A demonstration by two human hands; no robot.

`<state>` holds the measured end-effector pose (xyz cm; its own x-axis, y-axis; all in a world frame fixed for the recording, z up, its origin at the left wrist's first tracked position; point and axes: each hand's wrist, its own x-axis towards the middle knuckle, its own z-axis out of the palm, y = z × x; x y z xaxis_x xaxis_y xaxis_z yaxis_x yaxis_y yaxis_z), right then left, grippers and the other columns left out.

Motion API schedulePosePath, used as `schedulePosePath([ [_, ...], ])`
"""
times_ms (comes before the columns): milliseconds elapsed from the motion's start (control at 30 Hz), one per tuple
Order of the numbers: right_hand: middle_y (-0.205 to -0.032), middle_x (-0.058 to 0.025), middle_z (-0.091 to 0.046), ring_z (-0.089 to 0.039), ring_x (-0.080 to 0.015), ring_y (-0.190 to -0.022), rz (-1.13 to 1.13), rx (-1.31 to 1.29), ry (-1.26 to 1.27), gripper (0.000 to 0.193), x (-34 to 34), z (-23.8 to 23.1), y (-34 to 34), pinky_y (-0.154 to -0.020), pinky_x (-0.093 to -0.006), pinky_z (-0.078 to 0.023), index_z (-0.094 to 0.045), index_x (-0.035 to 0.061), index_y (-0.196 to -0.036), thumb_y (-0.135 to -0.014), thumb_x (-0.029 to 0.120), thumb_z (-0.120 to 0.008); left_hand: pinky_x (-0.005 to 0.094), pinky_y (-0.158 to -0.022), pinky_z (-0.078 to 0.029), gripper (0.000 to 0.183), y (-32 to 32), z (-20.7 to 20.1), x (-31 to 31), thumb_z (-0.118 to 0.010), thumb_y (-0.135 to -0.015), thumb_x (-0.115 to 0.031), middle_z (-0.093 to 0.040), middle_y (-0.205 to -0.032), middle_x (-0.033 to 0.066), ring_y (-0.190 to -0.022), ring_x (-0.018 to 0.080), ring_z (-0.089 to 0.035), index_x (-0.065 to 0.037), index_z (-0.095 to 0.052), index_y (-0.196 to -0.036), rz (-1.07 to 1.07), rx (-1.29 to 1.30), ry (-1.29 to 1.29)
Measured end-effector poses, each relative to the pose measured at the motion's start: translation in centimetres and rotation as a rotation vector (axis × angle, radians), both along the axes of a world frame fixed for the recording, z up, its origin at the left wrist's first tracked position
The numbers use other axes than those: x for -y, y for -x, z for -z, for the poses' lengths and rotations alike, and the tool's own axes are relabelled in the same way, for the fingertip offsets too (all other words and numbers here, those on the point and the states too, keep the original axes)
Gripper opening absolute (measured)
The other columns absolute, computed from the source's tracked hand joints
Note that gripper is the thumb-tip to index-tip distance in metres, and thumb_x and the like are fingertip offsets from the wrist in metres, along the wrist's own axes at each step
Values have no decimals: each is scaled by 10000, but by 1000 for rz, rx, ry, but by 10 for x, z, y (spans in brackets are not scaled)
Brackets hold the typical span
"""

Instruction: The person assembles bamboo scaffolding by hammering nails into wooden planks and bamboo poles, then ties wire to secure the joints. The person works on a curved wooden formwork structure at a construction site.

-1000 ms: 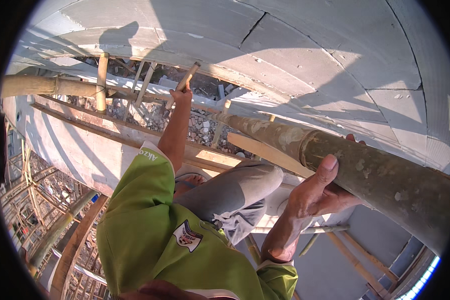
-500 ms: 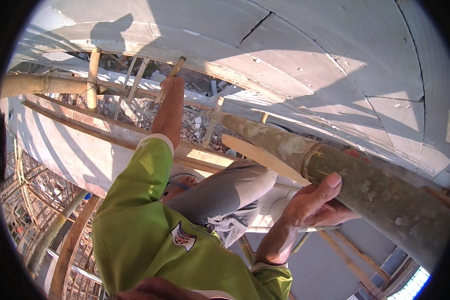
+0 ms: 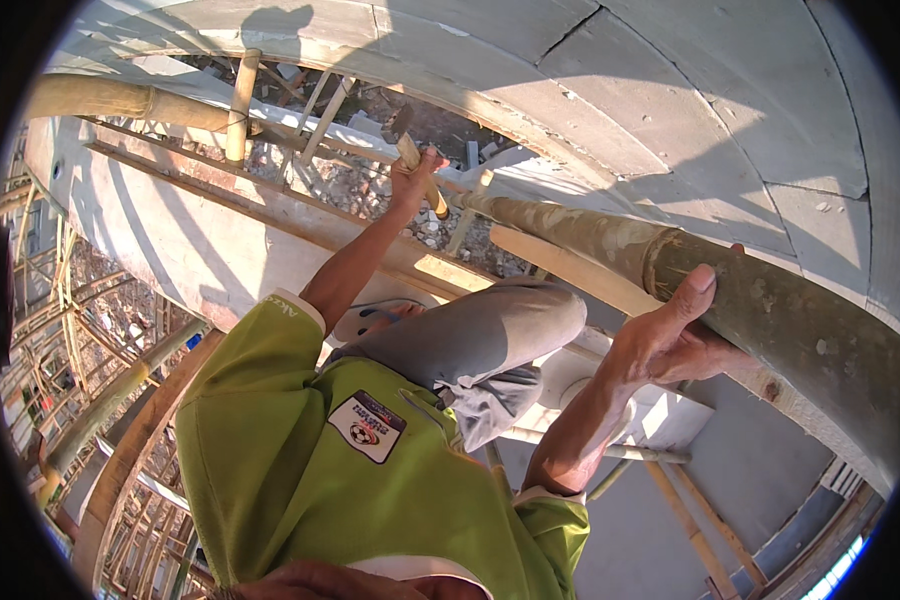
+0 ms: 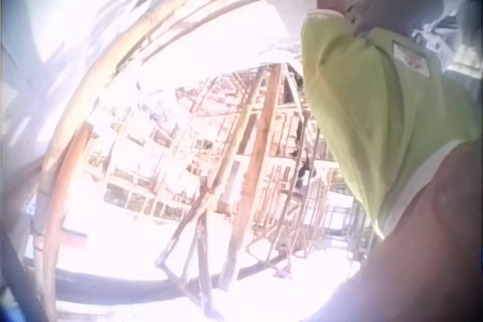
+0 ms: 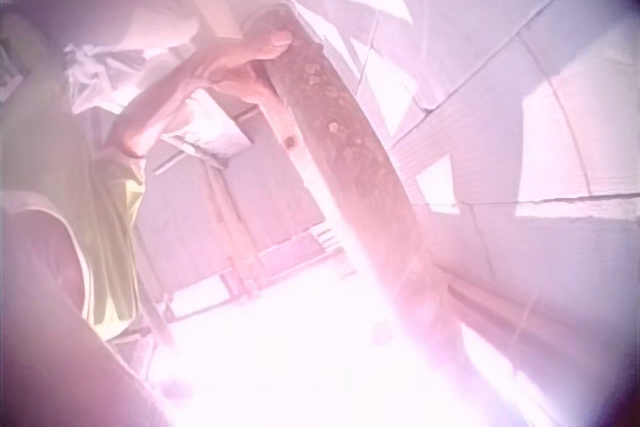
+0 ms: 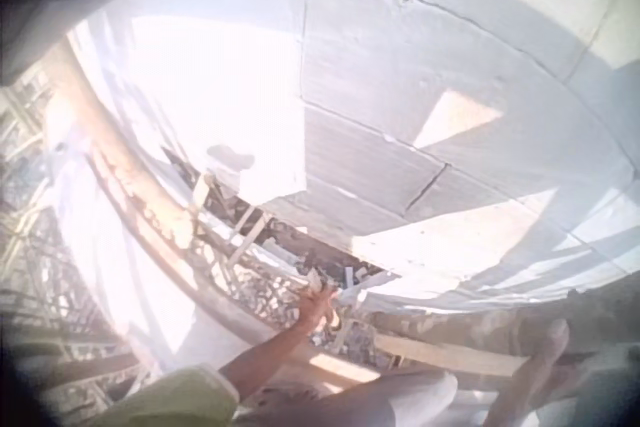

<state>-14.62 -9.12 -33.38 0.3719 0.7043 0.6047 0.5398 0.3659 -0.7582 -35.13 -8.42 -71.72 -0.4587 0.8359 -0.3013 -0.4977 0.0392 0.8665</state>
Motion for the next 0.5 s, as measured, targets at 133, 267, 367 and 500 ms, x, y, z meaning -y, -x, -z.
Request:
schedulePosePath([
  [133,-1281,-247,-497,-574,-300,-1151,-23,8,-51,821,-2,-1,2,-1005,-401,-520,-202,-1,-1380,-844,244,-774,340,-831,-570,214,-9,-33,0,-656,-963,-222,-731,-851,99,-817,175,-716,-12,-661,-919,49,1,-99],
  [267,-1331,-250,-381,-496,-303,-1199,-21,9,-28,861,2,-5,5,-1002,-398,-488,-188,-23,-1424,-847,247,-767,340,-826,-573,223,-20,-59,4,-647,-968,-229,-730,-863,112,-821,184,-719,-9,-652,-934,72,-35,-129],
  [367,-1352,-259,-333,-454,-321,-1243,-29,10,-27,916,1,-4,1,-1027,-400,-456,-142,-58,-1436,-847,267,-764,334,-808,-577,220,-28,-89,7,-638,-974,-226,-728,-855,122,-835,192,-721,-8,-639,-941,107,-50,-123],
  [500,-1288,-265,-420,-544,-329,-1145,40,24,-21,875,3,-4,2,-952,-391,-537,-204,-48,-1391,-839,321,-774,299,-650,-560,231,-34,-130,17,-642,-971,-222,-684,-729,72,-701,153,-688,-21,-609,-864,136,-77,-195],
])
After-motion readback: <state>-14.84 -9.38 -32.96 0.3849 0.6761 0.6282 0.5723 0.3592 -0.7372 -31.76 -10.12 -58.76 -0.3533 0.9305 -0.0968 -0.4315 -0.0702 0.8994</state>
